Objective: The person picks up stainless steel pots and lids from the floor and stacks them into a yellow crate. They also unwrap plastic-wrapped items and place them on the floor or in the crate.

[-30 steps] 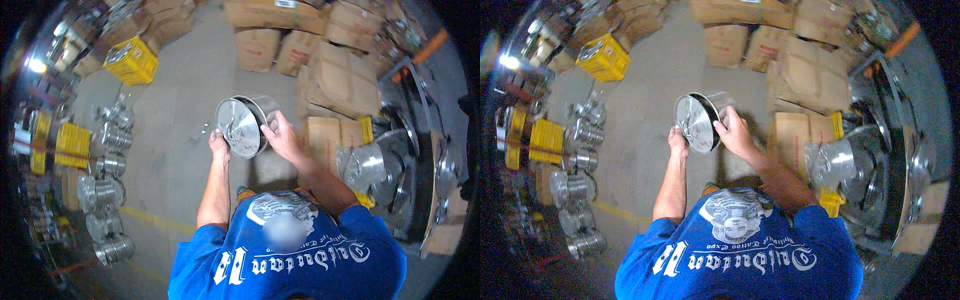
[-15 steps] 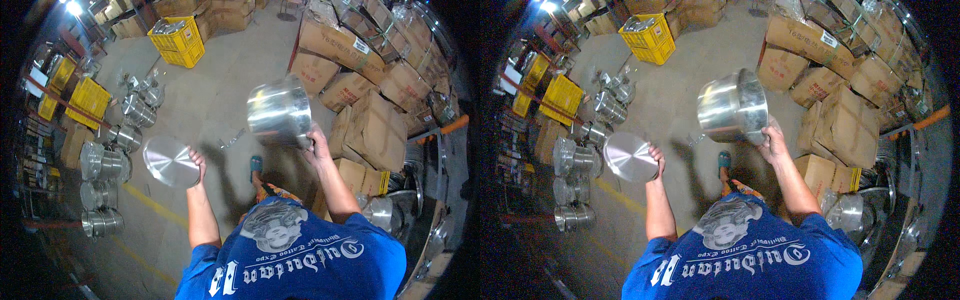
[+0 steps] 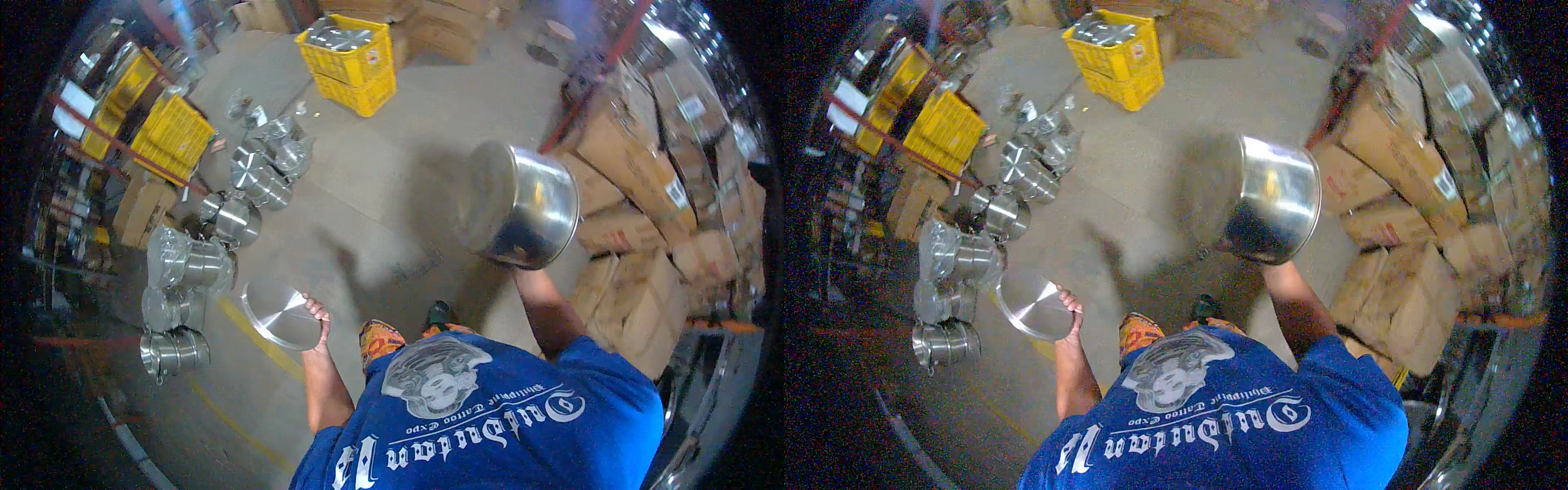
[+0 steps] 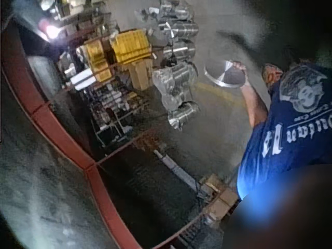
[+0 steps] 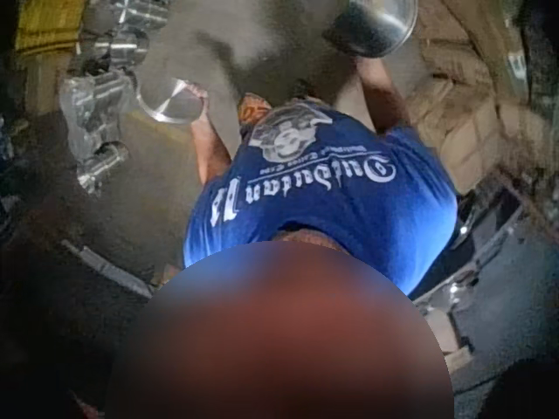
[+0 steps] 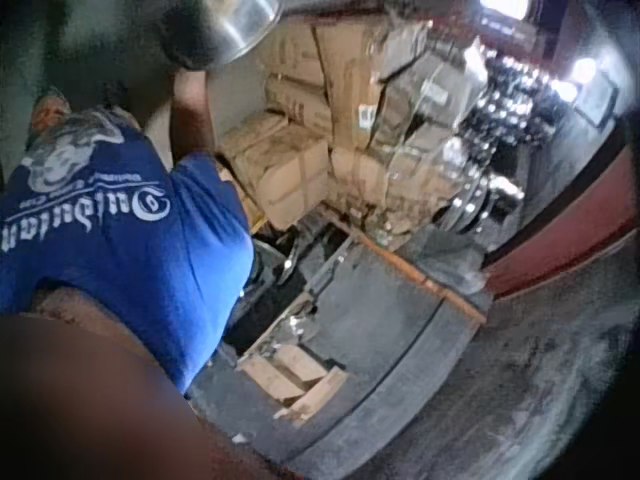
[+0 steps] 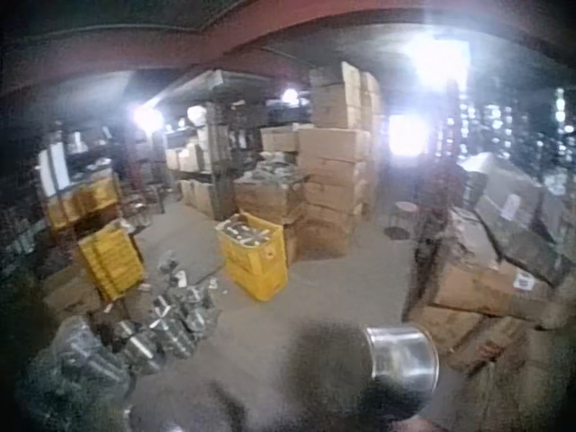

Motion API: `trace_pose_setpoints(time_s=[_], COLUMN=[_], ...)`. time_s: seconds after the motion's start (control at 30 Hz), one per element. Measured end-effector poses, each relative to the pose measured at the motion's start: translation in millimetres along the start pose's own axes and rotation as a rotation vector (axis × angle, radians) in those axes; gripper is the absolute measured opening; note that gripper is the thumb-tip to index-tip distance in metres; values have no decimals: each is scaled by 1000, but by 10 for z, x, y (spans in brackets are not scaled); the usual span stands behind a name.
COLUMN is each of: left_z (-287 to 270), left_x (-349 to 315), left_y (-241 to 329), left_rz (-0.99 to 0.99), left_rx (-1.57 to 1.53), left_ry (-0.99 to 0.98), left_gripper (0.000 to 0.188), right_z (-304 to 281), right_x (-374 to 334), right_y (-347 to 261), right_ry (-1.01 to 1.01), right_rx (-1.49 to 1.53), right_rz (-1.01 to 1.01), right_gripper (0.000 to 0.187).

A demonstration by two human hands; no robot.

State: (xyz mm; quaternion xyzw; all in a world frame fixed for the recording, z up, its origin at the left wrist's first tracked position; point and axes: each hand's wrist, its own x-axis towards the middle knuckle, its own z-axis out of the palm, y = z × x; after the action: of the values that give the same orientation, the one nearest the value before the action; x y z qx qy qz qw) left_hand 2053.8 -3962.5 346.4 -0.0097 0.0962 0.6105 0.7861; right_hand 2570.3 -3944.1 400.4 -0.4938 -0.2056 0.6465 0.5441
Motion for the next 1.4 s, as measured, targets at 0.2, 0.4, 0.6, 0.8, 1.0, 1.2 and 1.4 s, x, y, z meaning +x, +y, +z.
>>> trace_pose_setpoints(time_s=[0.2,0.4,0.6,0.8,1.0,1.2,1.4], left_z=[-543,-1208,-1002,-914,-1667,-1746,-1935], left_x=[487,1893,3240,4528,5564,6161,6597], left_y=[684,1793,2902,3748,4187,4426,4746], left_rz=[117,259,290,337,269,358,189], left_rx=[-33,79,484,341,427,384,461], left_ry=[190,826,1383,1226,1301,1427,1604], left_gripper=[29,21,25,33,39,43,42], right_z=[746,1219,1711,2392,2605,2755,3189], right_x=[812,1926,2623,3737,5385,6133,6516], right_y=[381,425,538,288,241,171,133], right_ry=[-95,140,201,467,319,263,333], right_rx=[-490,116,228,-11,-523,-778,-843], right_rz=[-215,241,365,434,620,577,666], right_gripper=[18,10,14,24,30,19,21])
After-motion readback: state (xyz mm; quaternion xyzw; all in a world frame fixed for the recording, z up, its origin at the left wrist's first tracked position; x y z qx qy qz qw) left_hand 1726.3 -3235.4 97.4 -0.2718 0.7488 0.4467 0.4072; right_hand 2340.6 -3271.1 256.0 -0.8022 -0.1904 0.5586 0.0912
